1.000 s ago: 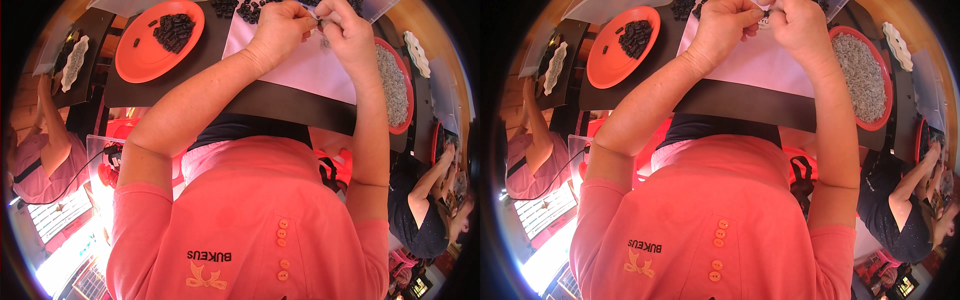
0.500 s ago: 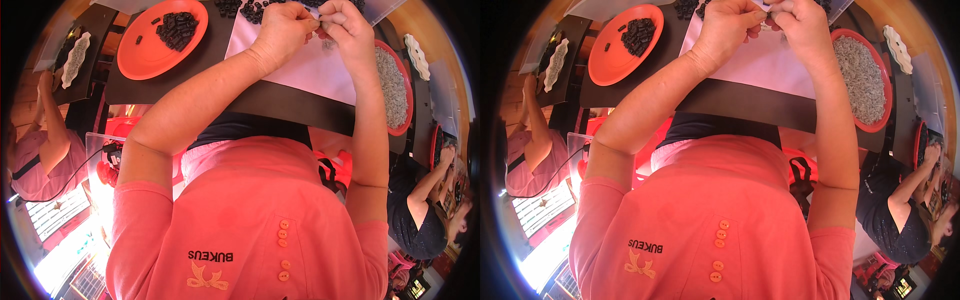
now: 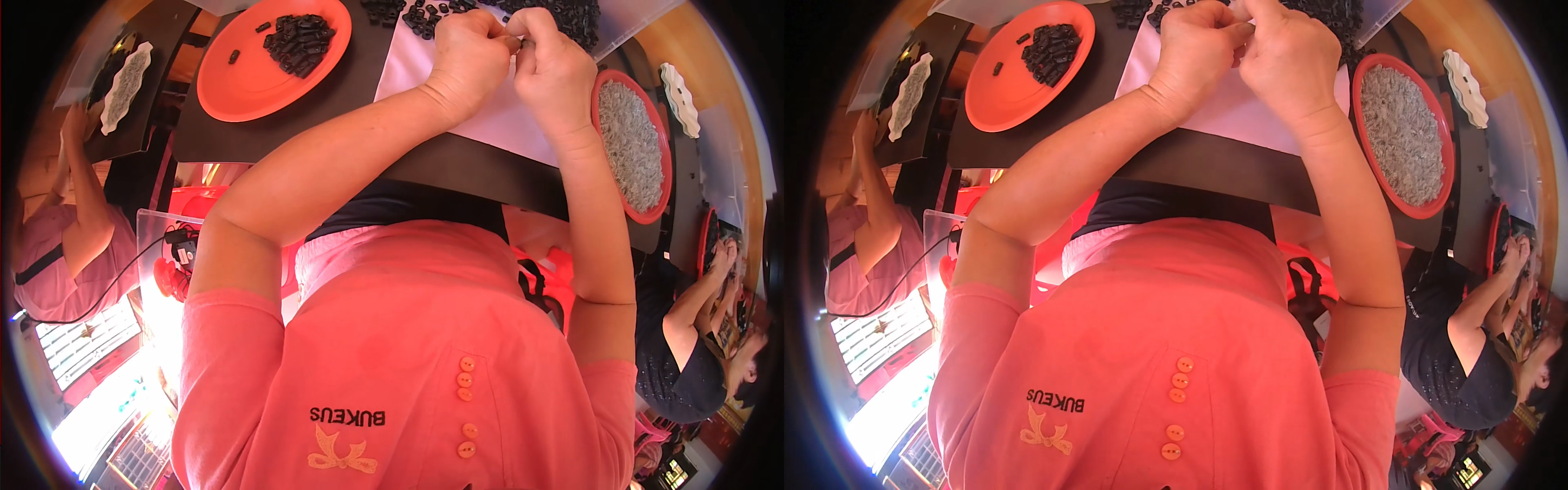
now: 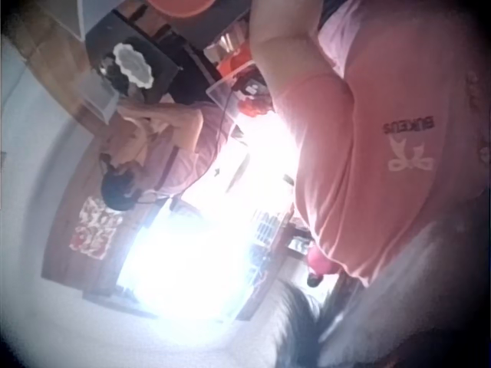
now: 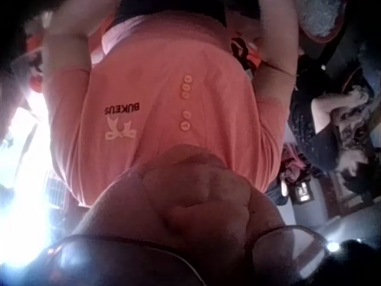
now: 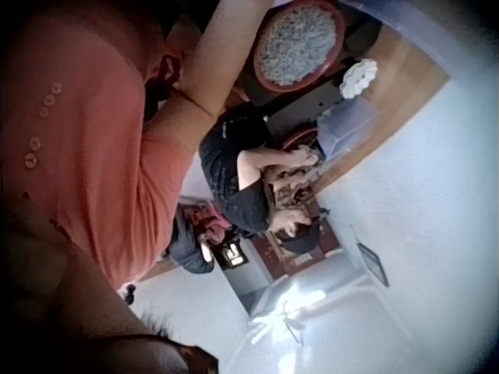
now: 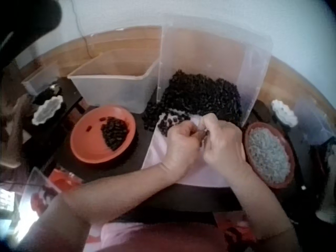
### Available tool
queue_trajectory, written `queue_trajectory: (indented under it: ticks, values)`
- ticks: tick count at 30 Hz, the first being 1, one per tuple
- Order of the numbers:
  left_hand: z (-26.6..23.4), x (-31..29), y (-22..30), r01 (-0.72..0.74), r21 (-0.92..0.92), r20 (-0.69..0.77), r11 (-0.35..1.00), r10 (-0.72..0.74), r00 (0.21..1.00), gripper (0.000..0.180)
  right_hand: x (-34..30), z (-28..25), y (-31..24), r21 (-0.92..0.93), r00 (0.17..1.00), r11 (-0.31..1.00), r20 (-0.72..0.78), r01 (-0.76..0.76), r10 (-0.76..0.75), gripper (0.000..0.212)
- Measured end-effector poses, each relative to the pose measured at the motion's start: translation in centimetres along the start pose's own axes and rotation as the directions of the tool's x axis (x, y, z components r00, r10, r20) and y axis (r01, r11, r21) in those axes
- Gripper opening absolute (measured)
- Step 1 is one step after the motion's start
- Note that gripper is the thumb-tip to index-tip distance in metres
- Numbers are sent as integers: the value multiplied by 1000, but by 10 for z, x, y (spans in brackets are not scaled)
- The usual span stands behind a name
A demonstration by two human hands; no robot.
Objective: The person repeatedly picks up small plastic pieces and metal pins by hand, inserts the pins into the plastic pieces to assemble them, and places the assembled components on the table.
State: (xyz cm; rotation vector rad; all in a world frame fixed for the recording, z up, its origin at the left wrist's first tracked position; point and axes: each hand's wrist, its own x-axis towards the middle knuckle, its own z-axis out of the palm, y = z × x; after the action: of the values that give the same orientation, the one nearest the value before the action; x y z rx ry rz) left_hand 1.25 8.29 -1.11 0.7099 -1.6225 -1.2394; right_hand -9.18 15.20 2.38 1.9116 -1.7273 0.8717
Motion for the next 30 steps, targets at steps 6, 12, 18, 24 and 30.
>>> queue_trajectory:
  ticks: [6,12,18,24,30]
  values:
    - [3,0,1,27,-133,-38,991,-32,999,10,0,-2,-9,173,992,983,-101,-63,82,27]
    - [-1,-2,9,129,-250,-8,959,-135,991,12,5,-1,-12,113,989,989,-99,-101,112,26]
    - [-14,-1,33,287,-344,94,894,-271,958,10,9,-10,-24,243,969,959,-159,-148,190,28]
    - [-16,0,33,331,-461,171,823,-284,944,10,10,-14,-23,108,975,989,-187,-99,118,30]
    - [-14,3,32,345,-472,211,812,-276,938,11,8,-17,-20,112,971,994,-235,-12,39,28]
